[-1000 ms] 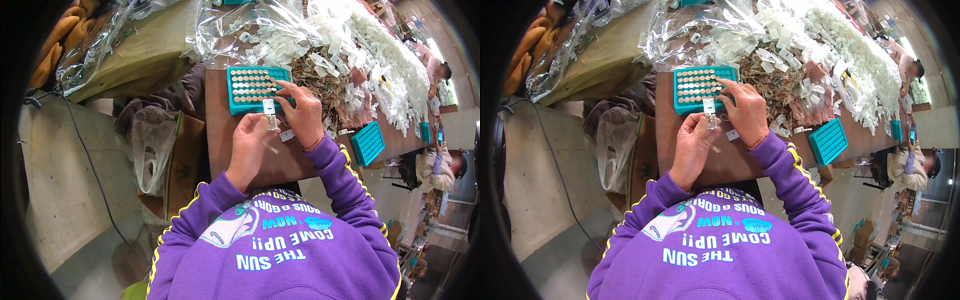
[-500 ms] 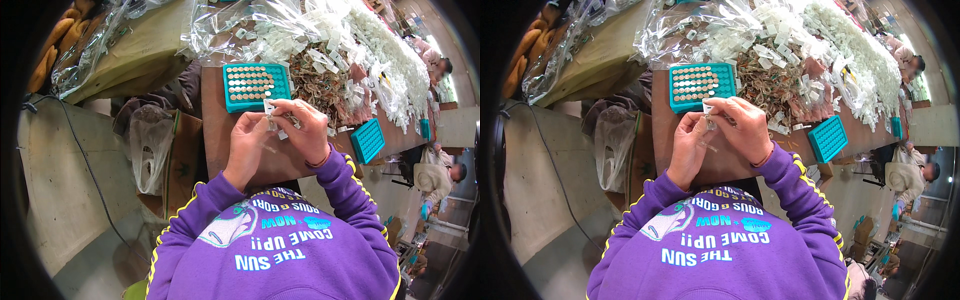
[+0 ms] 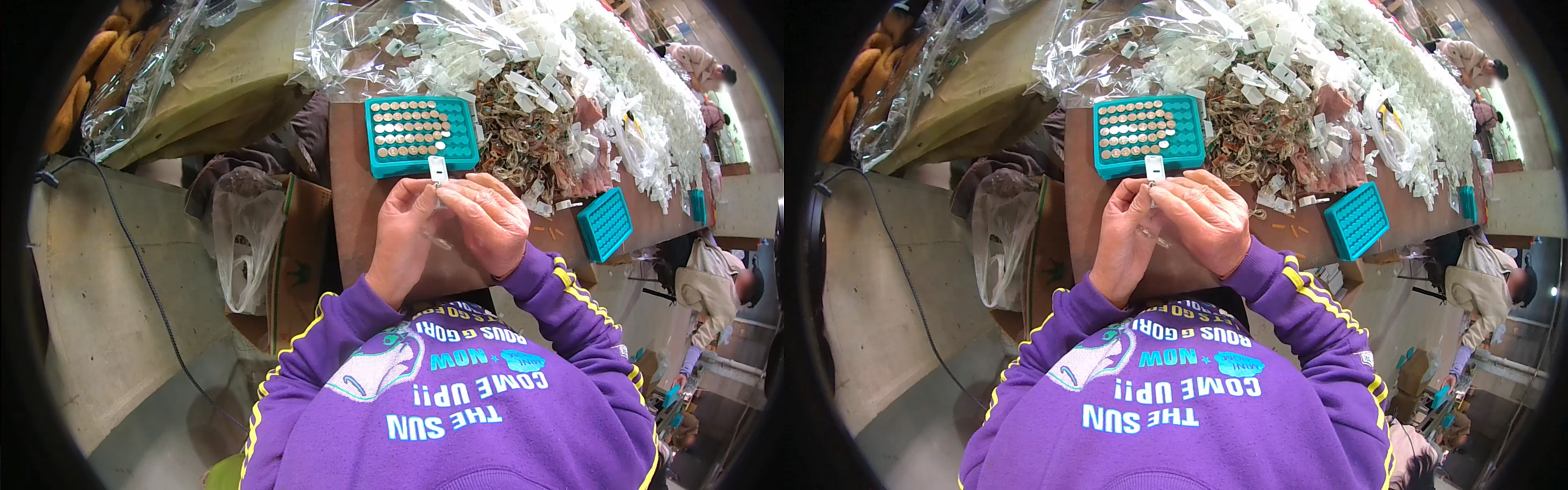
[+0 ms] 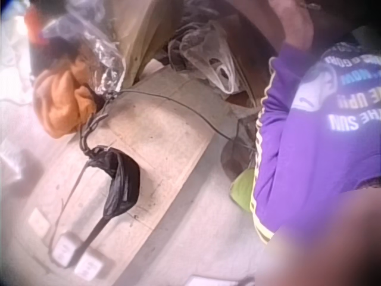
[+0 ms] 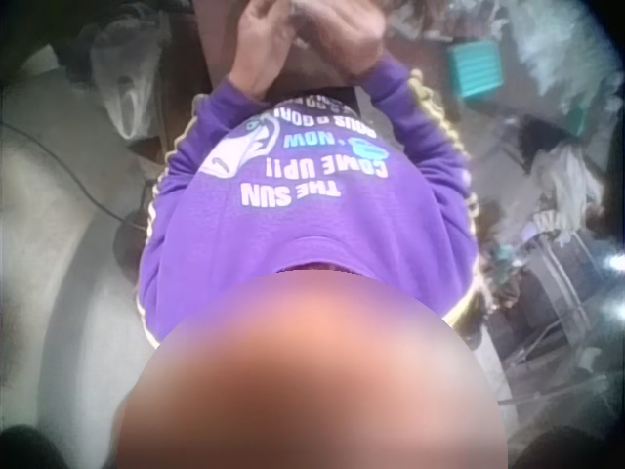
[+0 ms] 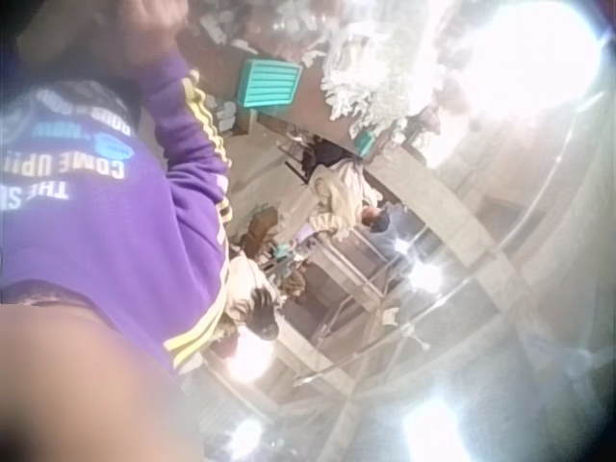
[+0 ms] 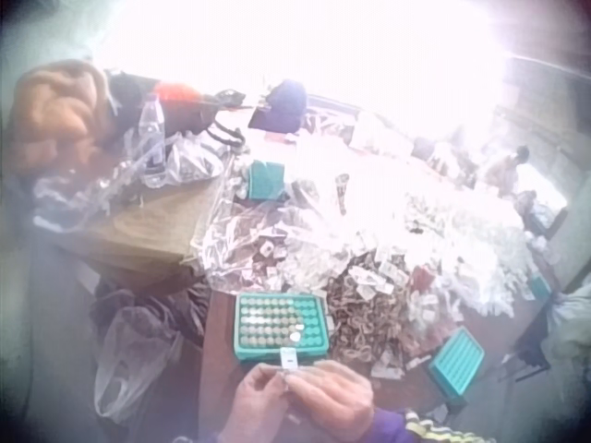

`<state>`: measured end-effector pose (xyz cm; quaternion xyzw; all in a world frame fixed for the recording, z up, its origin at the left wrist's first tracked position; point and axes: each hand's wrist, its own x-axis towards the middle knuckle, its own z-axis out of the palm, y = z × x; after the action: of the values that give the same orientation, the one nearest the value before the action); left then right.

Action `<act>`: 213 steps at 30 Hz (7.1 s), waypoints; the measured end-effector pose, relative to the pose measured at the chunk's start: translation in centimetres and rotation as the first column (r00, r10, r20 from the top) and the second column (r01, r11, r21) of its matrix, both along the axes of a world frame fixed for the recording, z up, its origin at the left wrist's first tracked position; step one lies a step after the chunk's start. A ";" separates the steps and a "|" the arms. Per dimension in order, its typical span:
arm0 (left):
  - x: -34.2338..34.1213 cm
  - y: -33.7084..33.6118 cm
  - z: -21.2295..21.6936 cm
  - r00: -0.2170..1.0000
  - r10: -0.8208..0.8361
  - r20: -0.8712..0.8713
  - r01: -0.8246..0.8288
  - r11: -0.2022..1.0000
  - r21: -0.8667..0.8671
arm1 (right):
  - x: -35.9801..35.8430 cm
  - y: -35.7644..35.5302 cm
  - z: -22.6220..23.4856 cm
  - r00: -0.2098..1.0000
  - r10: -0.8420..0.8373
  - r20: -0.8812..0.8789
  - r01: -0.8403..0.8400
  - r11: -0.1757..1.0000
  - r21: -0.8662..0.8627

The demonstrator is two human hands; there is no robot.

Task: The person repeatedly picks small white plastic electrical connectors and wires from a pile on the table, inserts a small round metallic disc into each connector, and places the assembled units into a teal tray. The person handles items one at a time and continues the cycle throughout the clip.

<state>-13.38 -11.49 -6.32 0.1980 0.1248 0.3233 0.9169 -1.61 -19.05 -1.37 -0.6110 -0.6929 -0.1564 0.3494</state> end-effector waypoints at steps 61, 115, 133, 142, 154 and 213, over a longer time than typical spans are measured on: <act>-0.5 -1.1 -0.8 0.987 -0.160 0.033 0.158 0.987 0.039 | 11.1 -14.8 1.3 0.695 -0.717 -0.054 0.695 0.689 -0.208; -0.3 -0.8 0.9 0.956 -0.267 -0.124 0.274 0.961 0.040 | 0.2 -3.4 1.6 0.633 -0.274 -0.724 0.063 0.951 -0.304; -0.3 -0.9 1.0 0.952 -0.255 -0.167 0.268 0.962 0.059 | 0.0 -3.8 1.4 0.662 -0.300 -0.687 0.017 0.922 -0.386; -0.5 -0.7 0.6 0.933 -0.304 -0.193 0.329 0.938 0.113 | 0.1 -3.9 0.4 0.642 -0.204 -0.739 0.021 0.968 -0.250; -0.6 -0.7 0.6 0.921 -0.330 -0.205 0.364 0.918 0.157 | -0.1 -4.2 2.3 0.922 -0.147 -0.358 0.051 0.964 -0.263; 14.5 9.5 12.3 0.843 0.447 -0.299 0.405 -0.164 0.899 | 11.3 -11.9 1.1 0.721 -0.664 -0.198 0.645 0.748 -0.156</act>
<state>1.08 -1.95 5.99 0.9027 0.0858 0.2448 0.3432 9.66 -30.96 -0.24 -0.8432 -0.3900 -0.1679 0.3297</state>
